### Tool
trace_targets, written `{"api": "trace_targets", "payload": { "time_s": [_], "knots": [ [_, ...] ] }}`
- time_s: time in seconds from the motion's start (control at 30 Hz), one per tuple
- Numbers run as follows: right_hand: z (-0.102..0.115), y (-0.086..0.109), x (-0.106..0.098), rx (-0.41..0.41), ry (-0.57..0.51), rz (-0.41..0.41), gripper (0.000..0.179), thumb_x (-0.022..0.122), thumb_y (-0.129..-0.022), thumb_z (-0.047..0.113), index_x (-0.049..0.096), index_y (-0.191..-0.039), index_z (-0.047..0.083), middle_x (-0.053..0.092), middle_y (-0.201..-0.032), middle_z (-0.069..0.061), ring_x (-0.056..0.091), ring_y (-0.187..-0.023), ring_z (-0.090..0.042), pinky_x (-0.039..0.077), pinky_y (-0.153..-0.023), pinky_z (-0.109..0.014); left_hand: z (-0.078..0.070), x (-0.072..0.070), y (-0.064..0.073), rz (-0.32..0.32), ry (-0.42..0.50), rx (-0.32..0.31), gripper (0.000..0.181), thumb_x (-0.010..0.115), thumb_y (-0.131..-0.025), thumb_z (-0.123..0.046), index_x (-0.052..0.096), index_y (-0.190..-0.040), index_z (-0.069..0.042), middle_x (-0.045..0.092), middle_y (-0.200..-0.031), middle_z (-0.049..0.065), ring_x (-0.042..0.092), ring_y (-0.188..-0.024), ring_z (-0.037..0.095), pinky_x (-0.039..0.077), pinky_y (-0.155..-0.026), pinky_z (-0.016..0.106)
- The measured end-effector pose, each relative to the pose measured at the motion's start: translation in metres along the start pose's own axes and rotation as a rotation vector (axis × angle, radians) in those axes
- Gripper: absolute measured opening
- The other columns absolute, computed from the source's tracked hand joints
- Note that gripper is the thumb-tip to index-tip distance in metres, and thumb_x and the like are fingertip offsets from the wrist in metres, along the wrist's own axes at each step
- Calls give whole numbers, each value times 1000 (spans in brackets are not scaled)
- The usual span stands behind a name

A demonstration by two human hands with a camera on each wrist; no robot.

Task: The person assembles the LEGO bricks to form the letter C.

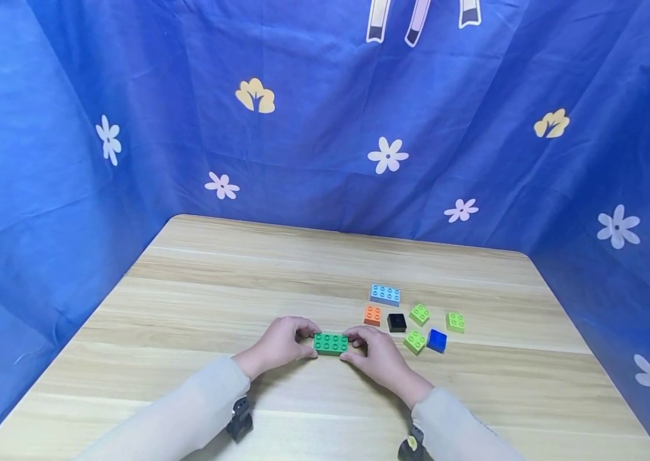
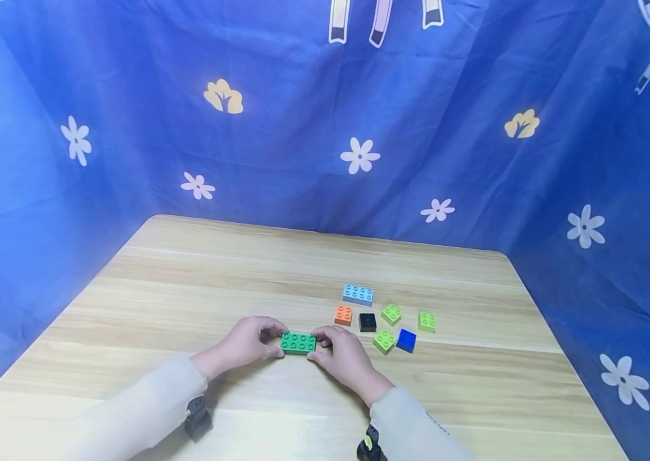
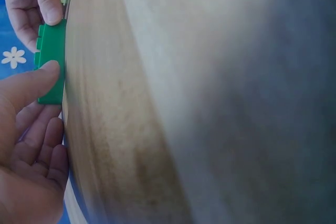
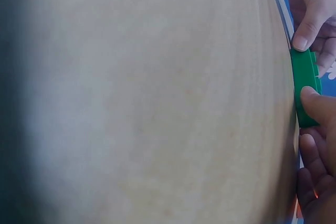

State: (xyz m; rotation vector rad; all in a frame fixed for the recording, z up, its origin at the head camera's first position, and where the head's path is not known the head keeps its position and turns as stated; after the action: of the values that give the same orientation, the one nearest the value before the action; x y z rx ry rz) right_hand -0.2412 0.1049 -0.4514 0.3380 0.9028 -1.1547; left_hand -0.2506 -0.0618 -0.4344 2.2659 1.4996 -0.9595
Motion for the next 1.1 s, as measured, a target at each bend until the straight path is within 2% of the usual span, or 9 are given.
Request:
{"api": "trace_targets", "payload": {
  "time_s": [0.27,0.43,0.57,0.77,1.1],
  "knots": [
    [-1,1,-2,29,-42,22,39,77,-81,29,65,-115,12,65,-102,6,59,-89,-8,51,-81,-28,2,1,0,-4,-13,0,34,84,-67,-6,71,-98,-3,67,-88,0,60,-83,21,51,-78,39],
    [-8,5,-15,75,-79,9,46,77,-80,33,63,-118,12,65,-105,5,59,-91,-9,51,-83,-29,3,1,0,-7,-17,-6,35,84,-66,-6,70,-98,-3,66,-88,-1,59,-82,21,51,-77,38],
    [-16,11,-30,74,-91,-55,44,78,-79,27,64,-117,11,65,-103,3,61,-88,-11,53,-81,-30,3,1,0,-8,-18,-11,35,85,-66,-7,70,-98,-3,66,-88,-1,59,-83,20,51,-77,37],
    [-31,22,-56,90,-49,-164,41,81,-76,22,66,-112,12,66,-104,5,63,-89,-11,53,-81,-32,2,1,0,-7,-14,-13,35,84,-66,-7,70,-98,-3,66,-88,-1,59,-83,20,51,-78,37],
    [-60,45,-101,51,39,-299,49,85,-70,19,66,-113,8,67,-100,-5,62,-92,-22,50,-85,-47,1,1,0,-4,-10,-18,35,84,-67,-6,70,-98,-3,65,-88,0,59,-83,20,51,-78,38]
  ]
}}
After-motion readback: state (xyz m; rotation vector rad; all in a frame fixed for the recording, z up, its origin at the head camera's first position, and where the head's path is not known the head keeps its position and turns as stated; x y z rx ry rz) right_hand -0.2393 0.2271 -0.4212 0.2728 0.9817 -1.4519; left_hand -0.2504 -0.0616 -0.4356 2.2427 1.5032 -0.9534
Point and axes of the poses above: each hand's wrist, its own y-axis away from the middle knuckle, its own x-axis out of the palm, z = x × y, the point moved 8 cm from there along -y, towards the middle knuckle
